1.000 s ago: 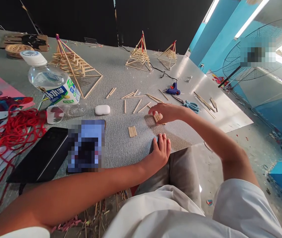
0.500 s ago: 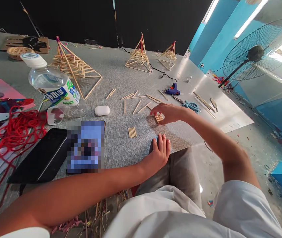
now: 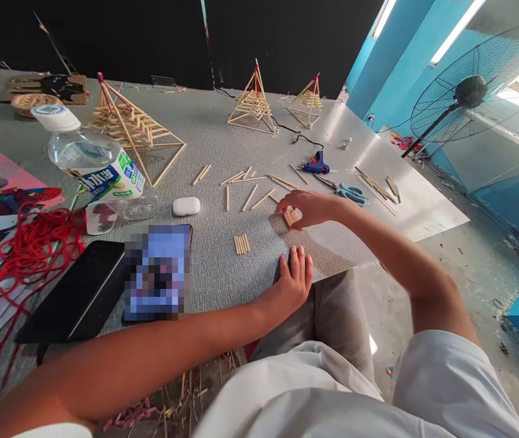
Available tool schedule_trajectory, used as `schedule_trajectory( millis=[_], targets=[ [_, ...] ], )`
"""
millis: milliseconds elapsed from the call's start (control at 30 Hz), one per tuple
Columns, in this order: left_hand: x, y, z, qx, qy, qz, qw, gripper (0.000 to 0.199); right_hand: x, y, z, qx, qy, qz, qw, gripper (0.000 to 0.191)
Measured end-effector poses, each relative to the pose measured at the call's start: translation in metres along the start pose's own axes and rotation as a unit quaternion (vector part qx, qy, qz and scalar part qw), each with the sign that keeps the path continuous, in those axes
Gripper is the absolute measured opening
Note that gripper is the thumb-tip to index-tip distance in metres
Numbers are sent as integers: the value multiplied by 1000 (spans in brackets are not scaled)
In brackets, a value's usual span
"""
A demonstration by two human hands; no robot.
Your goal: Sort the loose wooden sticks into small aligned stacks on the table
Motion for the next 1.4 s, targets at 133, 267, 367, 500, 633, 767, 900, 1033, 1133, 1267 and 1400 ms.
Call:
schedule_trajectory(
  millis=[133, 267, 367, 500, 633, 767, 900, 1033, 1133, 1267, 1400],
  targets=[
    [3, 1, 5, 2, 9, 1, 1000, 58, 6, 22, -23, 79, -57, -8, 995, 45],
    [6, 1, 10, -18, 27, 2, 999, 59, 32, 57, -24, 353, -136, 52, 924, 38],
    [1, 1, 6, -18, 20, 12, 1000, 58, 61, 78, 5, 562, -196, 111, 796, 52],
    [-9, 2, -5, -23, 16, 28, 999, 57, 91, 82, 43, 637, -226, 161, 719, 69],
    [-14, 3, -8, -54, 47, 28, 997, 60, 96, 74, 52, 592, -215, 183, 755, 69],
    [-15, 3, -7, -75, 58, 32, 995, 62, 88, 71, 52, 552, -214, 172, 787, 70],
    [-16, 3, -9, -71, 53, 30, 996, 61, 77, 70, 50, 458, -255, 87, 847, 72],
    [-16, 2, -11, -66, 45, 31, 996, 58, 65, 65, 54, 283, -264, -19, 922, 89],
    [-16, 1, -12, -64, 41, 35, 997, 57, 62, 62, 59, 226, -247, -37, 942, 86],
    [-16, 1, -12, -61, 44, 33, 997, 58, 60, 59, 62, 219, -226, -31, 949, 81],
    [-16, 1, -12, -49, 13, 38, 998, 57, 57, 56, 60, 213, -203, -10, 956, 75]
  ],
)
Point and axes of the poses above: each hand's wrist, its own y-axis away from the middle knuckle, its own z-axis out of the palm, x = y × z, the point moved 2 cm from there along -y, towards the middle knuckle, and after that the axes turned 9 degrees about -y, right-handed, at the moved point
